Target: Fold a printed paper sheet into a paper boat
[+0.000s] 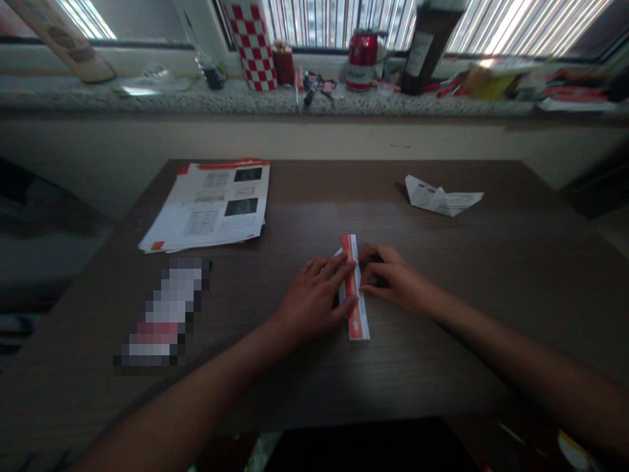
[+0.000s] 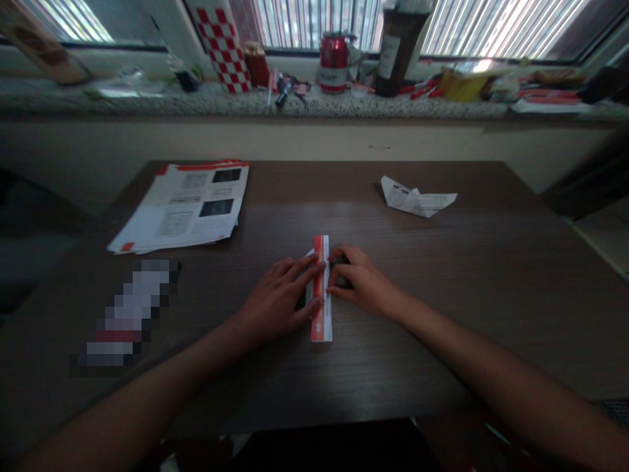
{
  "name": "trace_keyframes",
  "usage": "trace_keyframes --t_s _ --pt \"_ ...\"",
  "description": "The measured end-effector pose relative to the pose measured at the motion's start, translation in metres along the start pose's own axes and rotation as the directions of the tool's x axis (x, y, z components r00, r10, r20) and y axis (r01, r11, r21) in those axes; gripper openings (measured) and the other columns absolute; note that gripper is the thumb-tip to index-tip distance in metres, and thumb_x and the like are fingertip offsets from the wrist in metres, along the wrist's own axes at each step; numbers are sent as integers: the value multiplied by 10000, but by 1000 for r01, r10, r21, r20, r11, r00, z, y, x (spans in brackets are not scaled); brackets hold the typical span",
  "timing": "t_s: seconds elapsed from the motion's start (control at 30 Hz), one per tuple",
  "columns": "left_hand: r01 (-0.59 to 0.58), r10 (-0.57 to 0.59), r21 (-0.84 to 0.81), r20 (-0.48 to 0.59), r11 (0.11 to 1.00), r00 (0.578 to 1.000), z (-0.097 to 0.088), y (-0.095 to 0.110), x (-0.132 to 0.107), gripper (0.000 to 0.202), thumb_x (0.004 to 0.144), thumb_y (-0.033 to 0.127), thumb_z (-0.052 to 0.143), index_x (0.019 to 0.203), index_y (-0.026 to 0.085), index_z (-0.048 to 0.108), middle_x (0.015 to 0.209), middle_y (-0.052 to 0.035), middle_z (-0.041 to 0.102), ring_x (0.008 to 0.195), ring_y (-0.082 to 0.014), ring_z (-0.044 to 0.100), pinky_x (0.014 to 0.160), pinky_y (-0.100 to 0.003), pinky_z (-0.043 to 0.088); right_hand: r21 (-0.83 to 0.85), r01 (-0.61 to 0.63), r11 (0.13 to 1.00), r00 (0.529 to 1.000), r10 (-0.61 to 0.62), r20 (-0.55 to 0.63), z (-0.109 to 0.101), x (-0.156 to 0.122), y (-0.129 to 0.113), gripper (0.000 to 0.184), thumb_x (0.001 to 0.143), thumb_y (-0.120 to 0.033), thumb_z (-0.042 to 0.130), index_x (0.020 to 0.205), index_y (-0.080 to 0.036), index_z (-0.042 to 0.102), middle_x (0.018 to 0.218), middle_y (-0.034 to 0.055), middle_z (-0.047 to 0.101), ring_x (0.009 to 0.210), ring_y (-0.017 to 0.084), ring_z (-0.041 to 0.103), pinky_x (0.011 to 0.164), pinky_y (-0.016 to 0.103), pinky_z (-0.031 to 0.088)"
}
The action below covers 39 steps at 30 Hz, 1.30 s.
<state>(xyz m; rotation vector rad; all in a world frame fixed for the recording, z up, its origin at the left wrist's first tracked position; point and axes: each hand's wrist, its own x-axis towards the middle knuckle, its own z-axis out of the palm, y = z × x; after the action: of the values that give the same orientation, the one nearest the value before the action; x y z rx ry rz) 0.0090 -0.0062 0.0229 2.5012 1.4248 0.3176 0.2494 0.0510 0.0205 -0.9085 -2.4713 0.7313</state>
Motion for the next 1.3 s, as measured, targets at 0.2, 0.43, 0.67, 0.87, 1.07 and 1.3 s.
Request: trace_keyframes --t_s 0.2,0.43,0.67,0.87,1.07,1.3 --pt "1 -1 17 6 1000 1000 0 0 0 639 1023 512 547 1588 238 432 1642 -101 434 1423 -343 451 1217 -522 316 54 -19 998 1000 21 -23 0 -3 -3 56 943 -230 726 901 -224 689 1285 111 596 1268 288 573 1082 493 490" --pt "-4 4 9 -2 1000 1000 1 -1 0 615 1029 509 528 1579 246 440 1631 -99 446 1428 -346 446 1212 -536 322 54 -52 997 995 56 -88 0 6 0 59 935 -204 720 897 -227 682 1198 96 616 1162 258 612 1028 452 513" --pt "-5 5 10 -9 1000 1000 1 -1 1 614 1025 504 542 1578 259 439 1642 -90 434 1426 -346 448 1211 -530 328 -47 -45 998 998 43 -54 3 0 -2 103 874 -228 803 874 -243 701 1233 98 614 1226 306 576 1041 503 496" --pt "-13 14 25 -17 1000 1000 3 -1 0 625 1036 524 527 1585 241 430 1648 -104 428 1432 -347 443 1217 -528 317 -28 -63 998 998 62 -32 7 -14 -10 85 898 -245 789 891 -240 704 1244 102 616 1182 305 575 1008 505 500" --pt "-9 10 11 -23 1000 1000 6 -3 0 627 1019 520 553 1576 260 428 1653 -90 424 1439 -342 441 1220 -516 312 -9 -63 998 998 63 -6 10 -24 -20 91 890 -231 795 902 -251 707 1216 89 622 1158 295 576 981 483 504" --pt "-9 9 28 -16 1000 1000 5 -2 0 632 1025 504 549 1583 234 427 1651 -103 422 1437 -345 440 1234 -515 293 61 -48 997 999 47 21 13 -35 -30 122 879 -198 798 914 -249 692 1189 86 616 1159 280 583 992 460 515"
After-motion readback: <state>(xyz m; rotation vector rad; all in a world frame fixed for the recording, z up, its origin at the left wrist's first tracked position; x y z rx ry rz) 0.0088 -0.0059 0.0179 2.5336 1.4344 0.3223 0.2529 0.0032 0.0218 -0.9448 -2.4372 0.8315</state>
